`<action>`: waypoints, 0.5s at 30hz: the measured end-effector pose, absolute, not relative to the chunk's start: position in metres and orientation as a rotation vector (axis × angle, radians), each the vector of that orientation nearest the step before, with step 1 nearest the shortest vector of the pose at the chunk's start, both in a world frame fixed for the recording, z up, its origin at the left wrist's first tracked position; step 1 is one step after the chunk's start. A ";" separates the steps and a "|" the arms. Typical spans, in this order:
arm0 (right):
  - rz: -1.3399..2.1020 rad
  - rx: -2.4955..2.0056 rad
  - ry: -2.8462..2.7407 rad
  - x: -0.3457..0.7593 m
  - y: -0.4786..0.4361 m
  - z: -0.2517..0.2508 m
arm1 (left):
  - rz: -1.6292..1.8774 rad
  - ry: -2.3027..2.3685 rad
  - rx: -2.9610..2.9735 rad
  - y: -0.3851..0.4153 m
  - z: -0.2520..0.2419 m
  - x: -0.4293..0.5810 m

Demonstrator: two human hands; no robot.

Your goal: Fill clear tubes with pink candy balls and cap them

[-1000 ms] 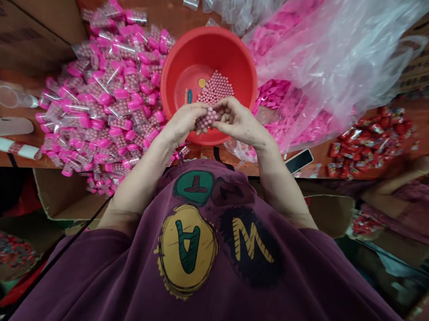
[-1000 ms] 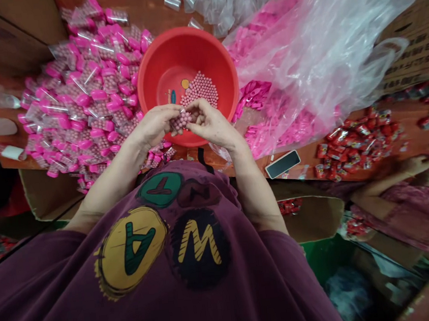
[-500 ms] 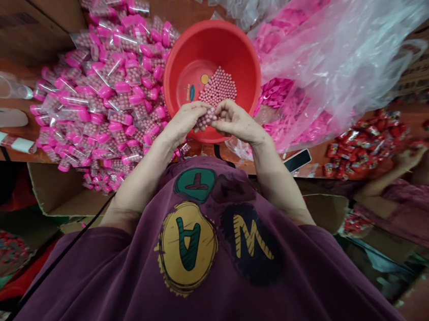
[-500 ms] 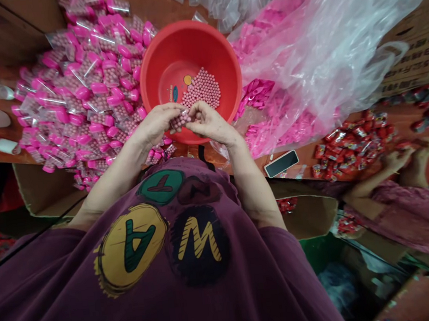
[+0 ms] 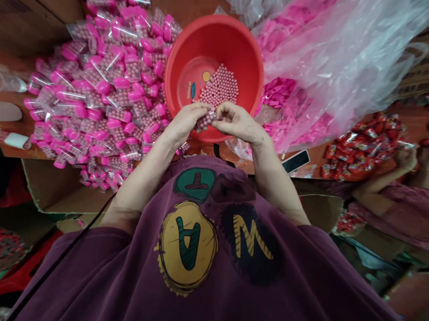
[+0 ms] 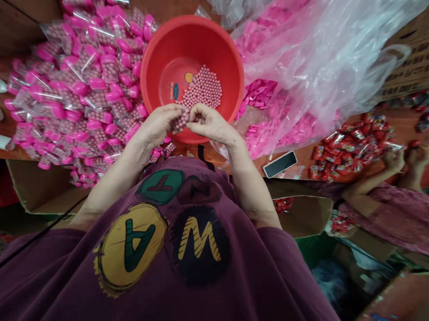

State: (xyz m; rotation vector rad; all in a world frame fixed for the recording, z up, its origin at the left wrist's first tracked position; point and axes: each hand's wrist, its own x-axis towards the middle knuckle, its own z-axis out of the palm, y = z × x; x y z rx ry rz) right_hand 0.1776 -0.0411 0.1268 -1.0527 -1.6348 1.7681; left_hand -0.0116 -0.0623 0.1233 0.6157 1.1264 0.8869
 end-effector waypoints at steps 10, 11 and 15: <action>1.379 -1.382 -1.467 0.192 -0.036 0.101 | 0.989 0.799 0.331 -0.068 0.125 -0.008; 1.354 -1.407 -1.449 0.193 -0.036 0.099 | 0.989 0.755 0.306 -0.069 0.127 -0.006; 1.337 -1.431 -1.390 0.199 -0.042 0.097 | 0.983 0.670 0.289 -0.068 0.136 0.003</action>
